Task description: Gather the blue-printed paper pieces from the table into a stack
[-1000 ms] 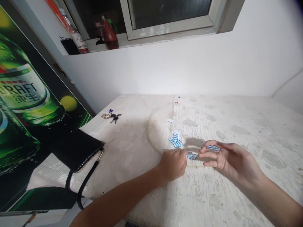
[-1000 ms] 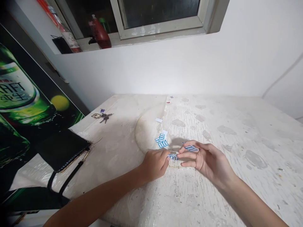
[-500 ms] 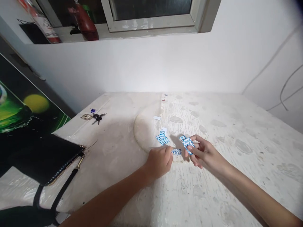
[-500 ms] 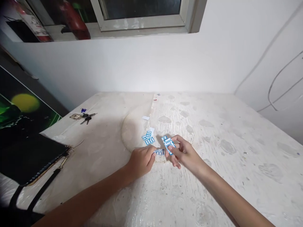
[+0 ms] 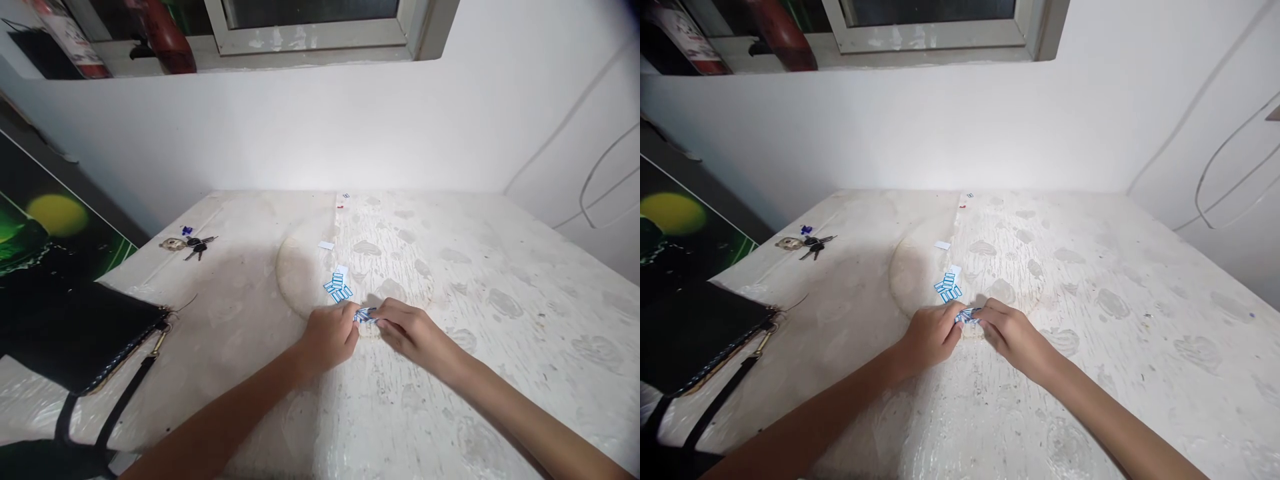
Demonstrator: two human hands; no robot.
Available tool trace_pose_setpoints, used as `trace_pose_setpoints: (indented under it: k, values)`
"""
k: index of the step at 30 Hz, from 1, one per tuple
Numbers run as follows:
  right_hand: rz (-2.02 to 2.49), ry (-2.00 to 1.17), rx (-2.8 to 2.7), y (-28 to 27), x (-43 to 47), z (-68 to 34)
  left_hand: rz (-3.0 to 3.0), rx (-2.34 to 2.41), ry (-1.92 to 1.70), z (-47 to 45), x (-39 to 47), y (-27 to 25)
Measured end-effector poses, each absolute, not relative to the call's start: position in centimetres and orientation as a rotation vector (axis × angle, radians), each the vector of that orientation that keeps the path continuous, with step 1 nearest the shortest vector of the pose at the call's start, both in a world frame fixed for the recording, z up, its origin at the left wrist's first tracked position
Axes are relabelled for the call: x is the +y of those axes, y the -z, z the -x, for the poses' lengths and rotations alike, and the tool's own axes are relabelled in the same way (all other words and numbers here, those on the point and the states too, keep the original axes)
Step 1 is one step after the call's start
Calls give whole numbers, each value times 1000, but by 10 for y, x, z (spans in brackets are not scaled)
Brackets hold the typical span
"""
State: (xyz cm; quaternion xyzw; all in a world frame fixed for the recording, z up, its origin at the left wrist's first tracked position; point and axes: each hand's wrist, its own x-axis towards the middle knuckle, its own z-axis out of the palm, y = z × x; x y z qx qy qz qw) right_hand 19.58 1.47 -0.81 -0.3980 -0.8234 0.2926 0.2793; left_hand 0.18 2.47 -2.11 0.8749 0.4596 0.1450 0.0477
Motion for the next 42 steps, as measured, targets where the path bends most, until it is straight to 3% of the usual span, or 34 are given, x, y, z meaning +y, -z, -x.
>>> trace_pose_setpoints:
  k: [15, 42]
  values:
    - [1133, -490, -2455, 11, 7, -190, -2669, 1343, -481, -2, 22, 20]
    - [1133, -522, -2033, 36, 2, -179, -2690, 1412, -276, -5, 10, 18]
